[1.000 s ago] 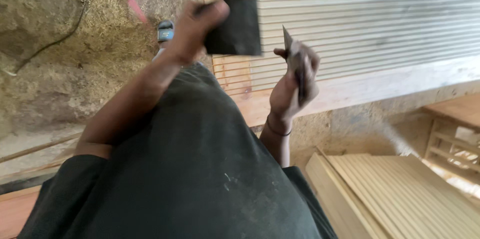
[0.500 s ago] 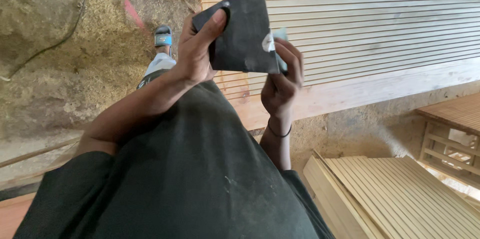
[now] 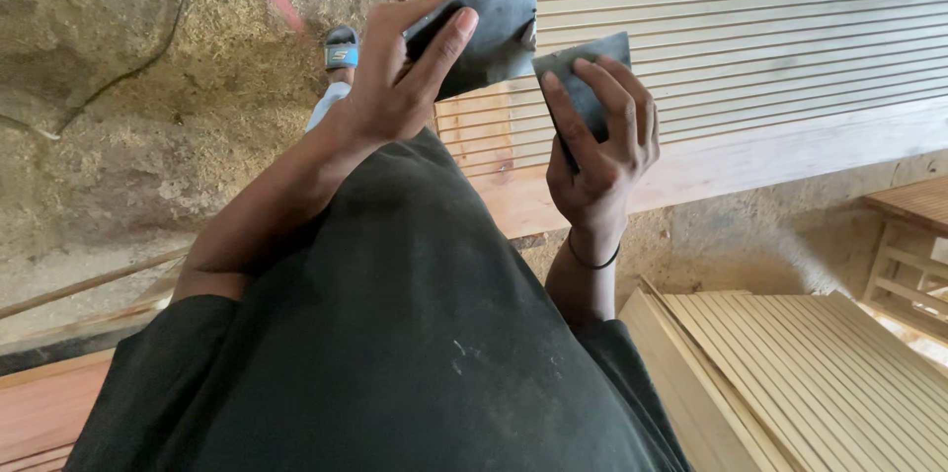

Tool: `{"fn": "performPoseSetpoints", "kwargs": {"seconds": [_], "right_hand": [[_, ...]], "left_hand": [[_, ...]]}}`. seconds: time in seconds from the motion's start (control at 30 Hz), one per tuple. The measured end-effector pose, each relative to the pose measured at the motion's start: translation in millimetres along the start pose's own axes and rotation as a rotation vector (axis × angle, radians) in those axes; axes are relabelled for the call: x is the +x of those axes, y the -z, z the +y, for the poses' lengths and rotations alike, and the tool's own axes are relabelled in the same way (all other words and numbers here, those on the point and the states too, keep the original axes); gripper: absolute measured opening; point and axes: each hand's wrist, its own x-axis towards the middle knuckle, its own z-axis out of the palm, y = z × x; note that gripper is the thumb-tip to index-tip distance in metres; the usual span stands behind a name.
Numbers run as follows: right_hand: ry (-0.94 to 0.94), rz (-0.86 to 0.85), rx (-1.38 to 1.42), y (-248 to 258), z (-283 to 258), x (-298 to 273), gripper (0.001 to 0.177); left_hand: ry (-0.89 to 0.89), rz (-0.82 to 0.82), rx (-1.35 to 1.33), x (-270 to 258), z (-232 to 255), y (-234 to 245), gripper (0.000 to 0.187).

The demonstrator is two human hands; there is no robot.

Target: The person sands a large wooden slatted panel using a sanding block. They move along the length of the panel, smoothing the surface of the slats and the frame.

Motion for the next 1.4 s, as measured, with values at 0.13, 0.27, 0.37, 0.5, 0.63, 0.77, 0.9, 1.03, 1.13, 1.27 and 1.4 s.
{"fn": "performPoseSetpoints", "kwargs": {"seconds": [0.13,0.27,0.37,0.5,0.63,0.77,0.9,1.03,1.13,1.27,1.4], "right_hand": [[-0.033,-0.010,0.006,-2.5,-4.1,2.0,0.046],[-0.046,-0.066,-0.003,-4.6,-6.1,6.7,0.046],[-0.056,-0.112,0.011,-1.9,-7.7,7.8,0.046],[-0.028,-0.188,0.059,-4.3,0.8,0.4,0.046],[-0.067,-0.281,0.142,-29.2,46.1,-25.9,0.041],[-0.314,-0.290,0.287,-81.6,123.6,-66.7,0.040],[-0.467,-0.440,0.243,-147.6,169.9,-127.9,0.040],[-0.270,-0.480,0.077,-191.3,169.8,-174.9,0.051],[-0.200,-0.492,0.062,-201.4,165.2,-187.2,0.053],[-0.191,-0.469,0.054,-203.5,162.7,-186.0,0.054],[-0.175,-0.457,0.075,-213.3,164.1,-184.2,0.053]], "left_hand": [[0.009,0.005,0.049,0.1,3.9,-2.5,0.034],[-0.032,-0.008,0.094,2.3,3.7,-6.5,0.034],[0.000,-0.016,0.091,0.6,1.6,-9.0,0.036],[0.057,-0.028,0.080,-2.3,-10.9,-10.6,0.037],[-0.091,0.177,-0.026,0.2,-45.5,-12.7,0.027],[-0.193,0.301,0.191,-8.5,-75.9,19.0,0.022],[-0.035,0.344,0.126,-48.8,-93.0,53.2,0.019],[0.251,0.382,-0.064,-82.4,-111.1,71.5,0.031],[0.245,0.453,-0.034,-103.0,-126.4,71.1,0.029],[0.123,0.425,0.116,-122.0,-134.9,71.1,0.032],[0.116,0.419,0.298,-132.3,-134.5,72.7,0.031]]}}
